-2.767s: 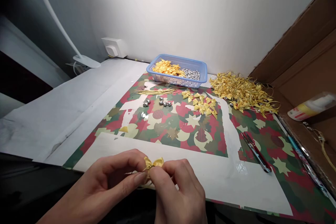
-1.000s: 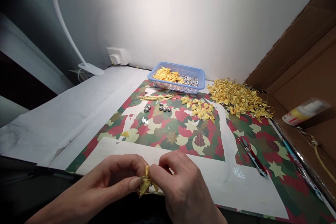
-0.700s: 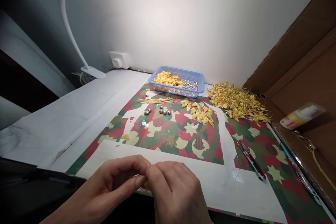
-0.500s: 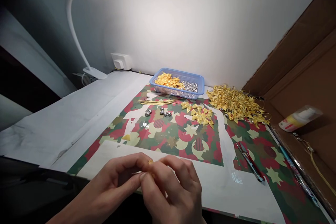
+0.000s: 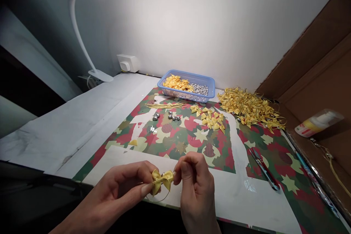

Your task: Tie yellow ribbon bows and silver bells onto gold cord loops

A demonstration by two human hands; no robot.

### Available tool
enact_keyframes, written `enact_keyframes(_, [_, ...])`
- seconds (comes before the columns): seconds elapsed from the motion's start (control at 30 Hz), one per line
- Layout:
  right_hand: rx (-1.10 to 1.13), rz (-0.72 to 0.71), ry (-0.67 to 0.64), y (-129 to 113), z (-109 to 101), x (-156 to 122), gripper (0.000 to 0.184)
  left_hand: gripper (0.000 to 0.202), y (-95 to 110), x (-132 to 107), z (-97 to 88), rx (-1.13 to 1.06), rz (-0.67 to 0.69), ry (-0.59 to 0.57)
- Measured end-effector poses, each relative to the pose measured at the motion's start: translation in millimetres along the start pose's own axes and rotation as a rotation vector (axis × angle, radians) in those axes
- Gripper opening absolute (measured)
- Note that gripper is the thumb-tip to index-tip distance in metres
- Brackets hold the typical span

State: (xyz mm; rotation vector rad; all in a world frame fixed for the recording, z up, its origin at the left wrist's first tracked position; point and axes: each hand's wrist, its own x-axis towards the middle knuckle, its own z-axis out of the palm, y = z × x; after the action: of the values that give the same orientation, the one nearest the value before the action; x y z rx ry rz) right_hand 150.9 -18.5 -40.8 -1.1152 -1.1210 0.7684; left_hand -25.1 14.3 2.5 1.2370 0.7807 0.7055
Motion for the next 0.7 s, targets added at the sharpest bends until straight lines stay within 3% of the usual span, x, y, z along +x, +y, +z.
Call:
enact_keyframes(0.07, [0.090,0.040,-0.021,3.9,0.3,0.1,0.008,0.016,0.9,0.8,2.0,-0.021,0.013,0.005])
enact_keyframes(0.13, [0.155,0.023,-0.051,5.8,-0.6,-0.2,0.015,0.017,3.3,1.4,3.7,-0.028,0.023,-0.003])
enact_keyframes(0.23, [0.036,-0.010,-0.171,1.3,-4.8,0.3,0.015,0.017,6.5,1.1,4.7,0.013,0.042,-0.014])
enact_keyframes(0.33, [-0.103,0.083,-0.266,-8.8,-8.3,1.5,0.023,0.017,6.9,-0.2,5.6,0.097,0.062,0.031])
enact_keyframes(0.57, [-0.102,0.157,-0.250,-15.0,-3.7,1.5,0.012,0.018,7.5,-3.7,10.6,0.331,0.182,0.088])
enact_keyframes(0.7, [-0.152,0.076,-0.229,-16.7,-1.6,0.5,0.010,0.024,11.2,-5.0,8.0,0.306,0.094,0.099])
